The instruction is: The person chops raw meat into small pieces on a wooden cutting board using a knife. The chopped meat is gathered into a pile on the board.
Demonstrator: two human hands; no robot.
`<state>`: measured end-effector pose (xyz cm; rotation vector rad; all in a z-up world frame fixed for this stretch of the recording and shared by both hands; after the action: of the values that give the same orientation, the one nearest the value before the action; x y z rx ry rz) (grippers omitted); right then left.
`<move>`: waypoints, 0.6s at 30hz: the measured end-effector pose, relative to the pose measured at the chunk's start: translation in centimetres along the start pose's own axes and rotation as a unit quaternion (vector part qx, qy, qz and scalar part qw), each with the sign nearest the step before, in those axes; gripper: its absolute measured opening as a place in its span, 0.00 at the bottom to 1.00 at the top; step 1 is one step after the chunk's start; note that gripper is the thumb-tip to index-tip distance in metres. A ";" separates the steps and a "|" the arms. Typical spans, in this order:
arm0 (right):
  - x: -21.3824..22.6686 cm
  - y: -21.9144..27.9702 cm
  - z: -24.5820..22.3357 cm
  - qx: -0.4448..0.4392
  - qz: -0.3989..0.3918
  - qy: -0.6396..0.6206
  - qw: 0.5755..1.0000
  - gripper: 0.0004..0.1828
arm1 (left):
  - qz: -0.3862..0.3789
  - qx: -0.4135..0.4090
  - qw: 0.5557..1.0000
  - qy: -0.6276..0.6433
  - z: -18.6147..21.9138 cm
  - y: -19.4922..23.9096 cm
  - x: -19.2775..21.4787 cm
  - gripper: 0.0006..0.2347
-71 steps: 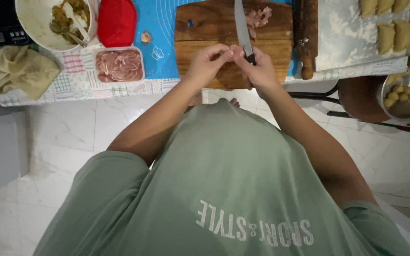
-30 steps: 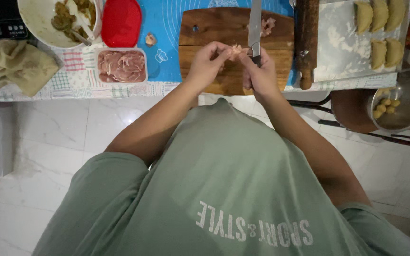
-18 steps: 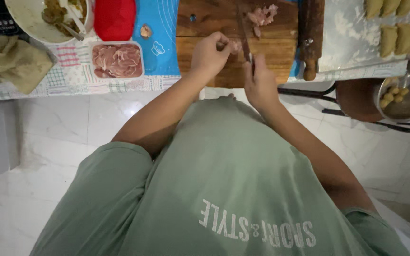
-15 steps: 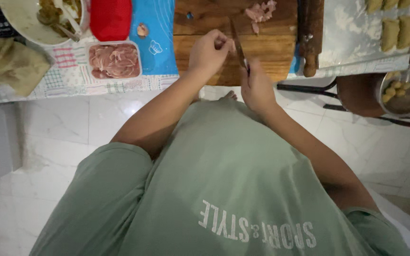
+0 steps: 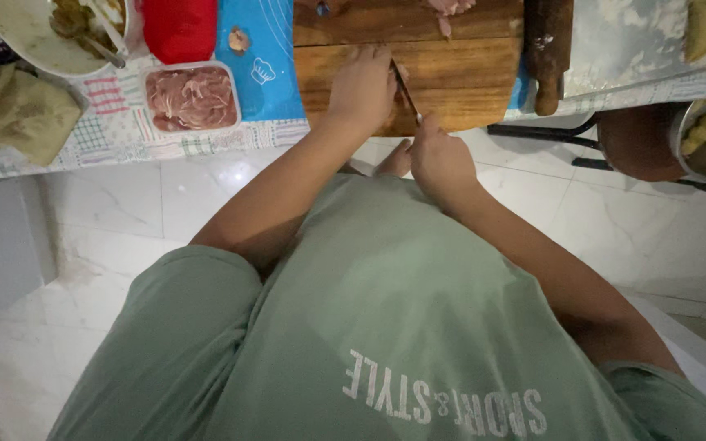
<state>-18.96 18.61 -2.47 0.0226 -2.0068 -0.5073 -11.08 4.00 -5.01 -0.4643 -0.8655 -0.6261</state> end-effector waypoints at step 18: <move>-0.8 -3.4 -0.8 -0.041 0.000 -0.037 0.998 0.26 | 0.023 -0.005 1.000 0.013 0.6 1.1 1.3 0.13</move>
<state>-18.55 15.44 -3.99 -0.0461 -2.0564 -0.5975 -10.02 4.77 -3.80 -0.4827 -0.8252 -0.5934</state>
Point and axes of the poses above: each hand's wrist, its own y-axis away from the middle knuckle, its own x-axis out of the back of the hand, z = x × y, the point moved 7 cm from there along -y, towards the middle knuckle, and after that the axes turned 1 degree about -y, right-handed, at the moved point
